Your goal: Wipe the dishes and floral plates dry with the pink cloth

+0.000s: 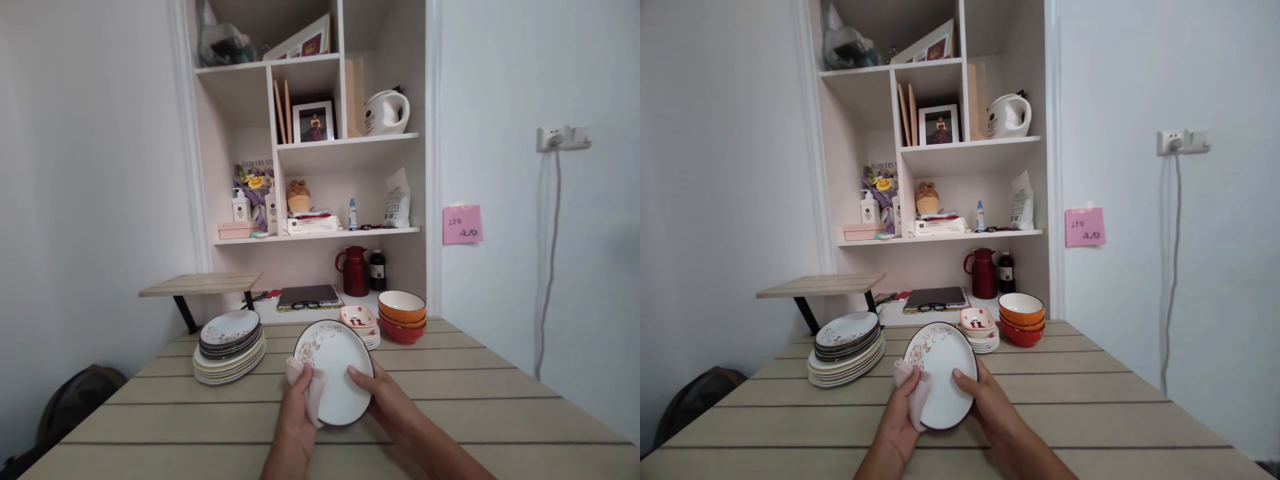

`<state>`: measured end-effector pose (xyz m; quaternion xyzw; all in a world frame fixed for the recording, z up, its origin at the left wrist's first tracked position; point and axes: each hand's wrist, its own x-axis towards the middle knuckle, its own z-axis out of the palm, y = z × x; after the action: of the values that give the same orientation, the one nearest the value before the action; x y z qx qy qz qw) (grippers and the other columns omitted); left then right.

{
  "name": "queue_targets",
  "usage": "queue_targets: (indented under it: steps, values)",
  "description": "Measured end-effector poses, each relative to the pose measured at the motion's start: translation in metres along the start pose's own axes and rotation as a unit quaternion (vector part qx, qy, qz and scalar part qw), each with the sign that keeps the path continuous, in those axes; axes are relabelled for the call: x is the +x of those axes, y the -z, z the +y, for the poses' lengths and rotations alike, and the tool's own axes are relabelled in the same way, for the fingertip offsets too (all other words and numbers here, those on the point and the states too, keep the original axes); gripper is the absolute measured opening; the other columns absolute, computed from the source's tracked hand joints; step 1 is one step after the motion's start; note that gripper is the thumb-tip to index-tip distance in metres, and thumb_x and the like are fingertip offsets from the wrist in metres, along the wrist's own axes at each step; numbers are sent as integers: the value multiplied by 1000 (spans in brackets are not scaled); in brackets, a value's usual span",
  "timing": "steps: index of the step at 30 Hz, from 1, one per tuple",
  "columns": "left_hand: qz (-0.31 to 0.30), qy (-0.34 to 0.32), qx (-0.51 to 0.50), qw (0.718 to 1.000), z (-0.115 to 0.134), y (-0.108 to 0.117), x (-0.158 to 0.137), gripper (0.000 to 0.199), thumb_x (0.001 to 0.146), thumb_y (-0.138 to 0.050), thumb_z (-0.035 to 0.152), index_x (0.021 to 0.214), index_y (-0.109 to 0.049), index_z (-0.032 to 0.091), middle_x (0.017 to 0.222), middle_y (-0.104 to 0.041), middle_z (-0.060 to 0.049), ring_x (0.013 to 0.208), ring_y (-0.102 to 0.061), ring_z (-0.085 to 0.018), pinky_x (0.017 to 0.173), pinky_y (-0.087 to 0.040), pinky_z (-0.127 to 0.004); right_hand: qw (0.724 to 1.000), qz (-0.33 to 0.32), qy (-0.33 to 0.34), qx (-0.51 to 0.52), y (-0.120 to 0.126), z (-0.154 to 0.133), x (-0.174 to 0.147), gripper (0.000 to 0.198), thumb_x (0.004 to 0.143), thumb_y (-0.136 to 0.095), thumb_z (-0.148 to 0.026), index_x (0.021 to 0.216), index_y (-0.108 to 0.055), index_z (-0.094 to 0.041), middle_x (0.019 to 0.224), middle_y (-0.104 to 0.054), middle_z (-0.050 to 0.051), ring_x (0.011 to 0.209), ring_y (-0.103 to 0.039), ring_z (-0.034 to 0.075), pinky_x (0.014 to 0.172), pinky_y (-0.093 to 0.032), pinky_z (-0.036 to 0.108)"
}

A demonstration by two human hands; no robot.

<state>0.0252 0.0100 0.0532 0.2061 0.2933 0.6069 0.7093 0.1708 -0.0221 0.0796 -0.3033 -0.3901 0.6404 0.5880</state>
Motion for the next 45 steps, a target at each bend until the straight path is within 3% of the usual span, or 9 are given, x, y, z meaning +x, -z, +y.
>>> queue_targets:
  steps: [4,7,12,17,23,30,37,40,45]
  values:
    - [-48,8,25,999,13,6,-3,52,68,-80,28,114,-64,10,99,-74,-16,89,-71,-32,82,-56,-40,993,-99,-36,-44,5,-23,-12,73,66,-81,-29,133,-53,-20,114,-72,13,96,-69,27,87,-51,39]
    - [-64,13,54,996,18,12,-2,49,67,-80,27,109,-66,6,95,-74,-17,89,-71,-31,84,-55,-38,985,-142,-95,13,11,-27,-15,71,69,-78,-37,133,-52,-23,112,-73,12,98,-68,27,91,-49,43]
    - [-78,26,141,987,18,17,-2,46,67,-81,28,104,-67,5,91,-74,-19,85,-72,-30,75,-55,-35,970,-133,-199,41,22,-25,-9,62,77,-65,-55,123,-59,-14,101,-75,16,98,-69,28,91,-49,44]
    - [-73,15,170,983,15,12,-4,47,65,-82,29,102,-67,4,87,-74,-20,79,-72,-31,68,-55,-34,989,-45,-127,-51,23,-18,-3,59,69,-74,-24,124,-56,-16,100,-76,15,85,-72,28,82,-53,43]
    - [-12,-22,150,988,9,11,3,46,64,-83,29,100,-66,6,82,-74,-17,77,-72,-31,68,-57,-36,996,69,-51,-32,12,-3,4,51,72,-72,-38,113,-61,-11,83,-77,15,69,-72,28,64,-56,38]
    - [38,-36,84,995,-2,8,13,48,71,-78,36,109,-62,11,91,-74,-15,84,-72,-30,74,-58,-38,990,139,18,32,-4,16,7,55,71,-73,-42,114,-59,-11,87,-78,14,73,-72,28,64,-57,37]
    - [17,15,28,999,-17,0,7,38,78,-71,33,108,-64,11,89,-74,-15,84,-72,-30,73,-59,-40,980,181,47,74,-5,27,8,58,72,-71,-44,118,-57,-12,89,-78,12,83,-72,28,72,-57,37]
    - [23,-22,23,999,-12,-1,5,41,74,-75,30,110,-64,12,92,-74,-15,86,-72,-30,75,-59,-39,988,142,0,68,-3,19,7,64,71,-73,-42,125,-54,-11,92,-77,13,85,-71,28,74,-56,38]
    - [5,-42,23,999,9,7,3,49,70,-78,31,112,-63,11,95,-74,-15,85,-72,-31,77,-58,-40,999,-42,-29,-11,-2,-15,-3,74,72,-75,-36,138,-45,-25,117,-72,10,96,-69,26,79,-52,36]
